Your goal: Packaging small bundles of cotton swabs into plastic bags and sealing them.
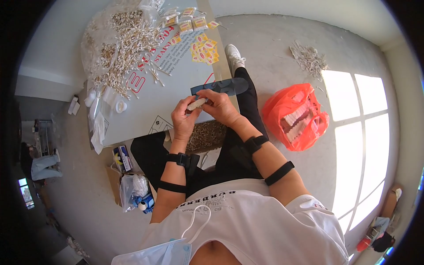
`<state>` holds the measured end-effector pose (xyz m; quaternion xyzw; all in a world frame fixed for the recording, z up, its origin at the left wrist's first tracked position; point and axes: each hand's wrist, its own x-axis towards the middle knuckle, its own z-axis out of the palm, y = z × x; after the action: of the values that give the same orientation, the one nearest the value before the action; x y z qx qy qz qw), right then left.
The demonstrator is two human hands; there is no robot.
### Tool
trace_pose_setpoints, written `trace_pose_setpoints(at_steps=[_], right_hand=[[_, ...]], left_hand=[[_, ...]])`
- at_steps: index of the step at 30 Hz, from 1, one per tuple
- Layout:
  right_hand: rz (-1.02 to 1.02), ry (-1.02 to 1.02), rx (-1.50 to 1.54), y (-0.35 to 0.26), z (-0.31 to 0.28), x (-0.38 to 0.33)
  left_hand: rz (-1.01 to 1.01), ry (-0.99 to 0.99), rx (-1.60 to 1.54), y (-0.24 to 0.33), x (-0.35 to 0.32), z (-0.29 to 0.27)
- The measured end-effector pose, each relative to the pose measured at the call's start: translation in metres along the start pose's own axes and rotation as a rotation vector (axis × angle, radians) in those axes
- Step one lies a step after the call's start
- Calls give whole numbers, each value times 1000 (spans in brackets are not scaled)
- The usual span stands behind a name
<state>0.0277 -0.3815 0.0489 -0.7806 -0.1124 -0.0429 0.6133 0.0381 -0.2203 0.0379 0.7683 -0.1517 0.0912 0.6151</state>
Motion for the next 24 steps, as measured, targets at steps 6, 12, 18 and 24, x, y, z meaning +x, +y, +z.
trace_pose_setpoints(at_steps=[6,12,18,24], right_hand=[[154,33,255,13,-1,-4],[242,95,431,13,-3,-5],[266,129,497,-12,-8,0],[77,56,628,-57,-6,3]], left_hand=[[71,19,191,-1,2,3],[161,-17,208,16,7,1],[219,73,141,62,19,-14],[322,112,260,92,19,-24]])
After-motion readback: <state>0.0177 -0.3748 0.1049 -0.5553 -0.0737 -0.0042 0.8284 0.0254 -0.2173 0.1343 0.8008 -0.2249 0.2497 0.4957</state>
